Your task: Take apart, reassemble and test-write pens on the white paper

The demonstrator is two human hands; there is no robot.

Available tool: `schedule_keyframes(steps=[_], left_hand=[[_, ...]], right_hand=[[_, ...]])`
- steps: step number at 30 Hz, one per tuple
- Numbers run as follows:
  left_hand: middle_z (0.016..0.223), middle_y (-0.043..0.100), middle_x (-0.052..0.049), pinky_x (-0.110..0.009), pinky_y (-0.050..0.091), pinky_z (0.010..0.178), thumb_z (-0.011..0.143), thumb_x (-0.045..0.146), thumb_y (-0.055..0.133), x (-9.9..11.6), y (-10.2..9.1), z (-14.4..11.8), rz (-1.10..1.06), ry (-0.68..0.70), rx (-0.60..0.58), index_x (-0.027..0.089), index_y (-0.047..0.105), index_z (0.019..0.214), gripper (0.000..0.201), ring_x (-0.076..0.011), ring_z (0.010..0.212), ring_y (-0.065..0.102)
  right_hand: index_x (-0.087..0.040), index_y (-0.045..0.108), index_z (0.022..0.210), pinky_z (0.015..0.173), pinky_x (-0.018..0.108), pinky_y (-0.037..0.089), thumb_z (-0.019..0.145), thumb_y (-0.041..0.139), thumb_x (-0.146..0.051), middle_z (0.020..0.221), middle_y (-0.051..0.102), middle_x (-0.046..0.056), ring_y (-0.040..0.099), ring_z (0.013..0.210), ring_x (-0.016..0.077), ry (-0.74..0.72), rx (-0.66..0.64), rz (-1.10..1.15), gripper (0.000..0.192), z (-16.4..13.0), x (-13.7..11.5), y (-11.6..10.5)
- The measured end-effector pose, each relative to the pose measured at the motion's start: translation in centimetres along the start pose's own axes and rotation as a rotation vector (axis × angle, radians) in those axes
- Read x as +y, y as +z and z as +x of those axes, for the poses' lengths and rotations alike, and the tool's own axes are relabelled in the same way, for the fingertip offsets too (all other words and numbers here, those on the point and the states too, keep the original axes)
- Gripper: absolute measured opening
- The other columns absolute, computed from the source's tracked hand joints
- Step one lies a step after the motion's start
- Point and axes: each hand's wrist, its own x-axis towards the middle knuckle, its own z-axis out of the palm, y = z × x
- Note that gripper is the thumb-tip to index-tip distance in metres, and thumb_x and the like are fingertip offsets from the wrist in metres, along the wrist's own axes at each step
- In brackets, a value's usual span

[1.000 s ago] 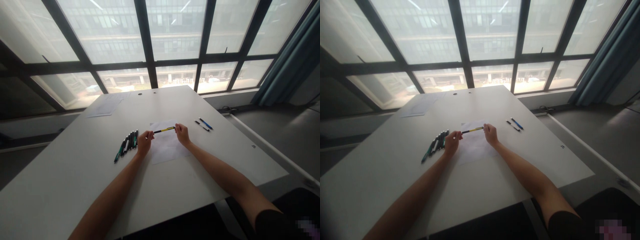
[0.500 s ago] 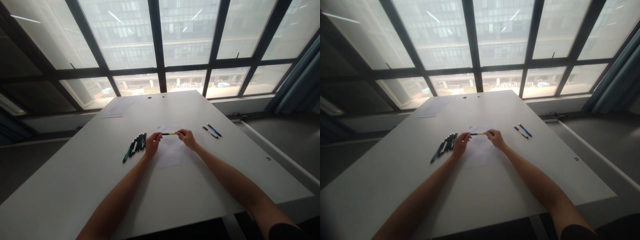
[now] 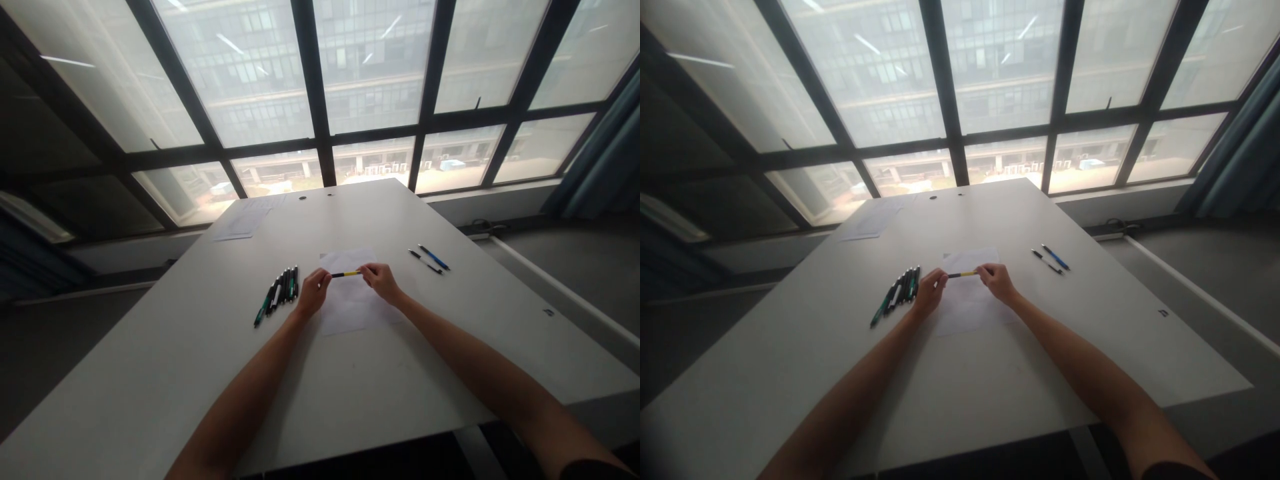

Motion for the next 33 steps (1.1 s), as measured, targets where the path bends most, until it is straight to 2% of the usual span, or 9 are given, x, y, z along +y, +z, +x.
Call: schedule_keyframes(steps=[5, 8, 12, 15, 20, 25, 28, 30, 33], left_hand=[[0.058, 0.042, 0.001, -0.029, 0.036, 0.059, 0.095, 0.050, 0.039, -0.3, 0.2, -0.1, -0.026, -0.062, 0.022, 0.021, 0.039, 0.058, 0.047, -0.0145, 0.057, 0.041], [0.056, 0.045, 0.000, -0.028, 0.037, 0.059, 0.096, 0.051, 0.038, -0.5, 0.4, 0.0, -0.060, -0.094, 0.026, 0.020, 0.045, 0.059, 0.048, -0.0142, 0.056, 0.044], [0.068, 0.059, 0.000, -0.027, 0.044, 0.064, 0.094, 0.046, 0.045, -0.7, 0.7, 0.2, -0.157, -0.138, 0.048, 0.019, 0.064, 0.090, 0.033, -0.0142, 0.064, 0.055], [0.084, 0.067, -0.002, -0.027, 0.048, 0.068, 0.087, 0.040, 0.059, -0.9, 0.9, 0.2, -0.190, -0.132, 0.090, 0.021, 0.062, 0.111, 0.030, -0.0149, 0.074, 0.062], [0.089, 0.072, -0.004, -0.029, 0.050, 0.070, 0.086, 0.036, 0.063, -1.0, 1.0, 0.0, -0.138, -0.120, 0.118, 0.021, 0.069, 0.091, 0.017, -0.0165, 0.078, 0.065], [0.073, 0.070, -0.002, -0.028, 0.048, 0.068, 0.091, 0.039, 0.055, -1.0, 0.9, 0.1, -0.144, -0.137, 0.048, 0.019, 0.067, 0.078, 0.027, -0.0152, 0.070, 0.064], [0.078, 0.070, -0.001, -0.026, 0.048, 0.066, 0.086, 0.038, 0.062, -1.1, 1.0, 0.1, -0.163, -0.141, 0.064, 0.020, 0.067, 0.094, 0.021, -0.0147, 0.072, 0.064], [0.082, 0.070, -0.001, -0.025, 0.049, 0.066, 0.082, 0.036, 0.067, -1.3, 1.2, 0.1, -0.173, -0.130, 0.088, 0.021, 0.065, 0.105, 0.027, -0.0145, 0.074, 0.064], [0.082, 0.070, -0.002, -0.025, 0.049, 0.066, 0.083, 0.034, 0.066, -1.5, 1.3, 0.0, -0.147, -0.124, 0.088, 0.020, 0.066, 0.097, 0.019, -0.0141, 0.073, 0.064]], right_hand=[[-0.014, 0.074, 0.087, 0.045, 0.024, 0.033, 0.077, 0.064, -0.048, 0.056, 0.056, 0.000, 0.043, 0.048, 0.0104, -0.014, -0.051, 0.041, 0.038, -0.1, 0.3, 0.1], [-0.014, 0.074, 0.088, 0.045, 0.024, 0.035, 0.078, 0.063, -0.047, 0.058, 0.058, 0.001, 0.044, 0.048, 0.0105, -0.008, -0.039, 0.051, 0.037, 0.0, 0.5, 0.2], [-0.014, 0.073, 0.087, 0.045, 0.024, 0.035, 0.080, 0.061, -0.047, 0.057, 0.056, 0.001, 0.045, 0.049, 0.0111, -0.031, 0.018, 0.062, 0.035, 0.0, 0.4, 0.3], [-0.015, 0.073, 0.086, 0.044, 0.025, 0.034, 0.080, 0.060, -0.047, 0.055, 0.054, 0.000, 0.045, 0.048, 0.0114, -0.035, 0.042, 0.044, 0.036, 0.0, 0.4, 0.2], [-0.015, 0.072, 0.084, 0.044, 0.024, 0.033, 0.081, 0.060, -0.046, 0.054, 0.053, -0.001, 0.043, 0.046, 0.0108, -0.039, 0.054, 0.050, 0.034, 0.1, 0.5, -0.1], [-0.015, 0.072, 0.086, 0.045, 0.024, 0.033, 0.082, 0.059, -0.045, 0.056, 0.054, 0.000, 0.045, 0.048, 0.0109, -0.054, 0.041, 0.043, 0.033, 0.1, 0.9, -0.2], [-0.014, 0.071, 0.086, 0.044, 0.024, 0.033, 0.083, 0.059, -0.045, 0.056, 0.053, -0.001, 0.044, 0.048, 0.0106, -0.057, 0.053, 0.033, 0.033, 0.2, 1.0, -0.3], [-0.014, 0.071, 0.086, 0.044, 0.023, 0.033, 0.083, 0.059, -0.045, 0.056, 0.053, -0.001, 0.044, 0.048, 0.0102, -0.060, 0.060, 0.034, 0.033, 0.2, 1.1, -0.4], [-0.014, 0.071, 0.086, 0.044, 0.022, 0.033, 0.083, 0.059, -0.045, 0.056, 0.053, -0.002, 0.044, 0.048, 0.0099, -0.063, 0.064, 0.024, 0.033, 0.2, 1.2, -0.4]])
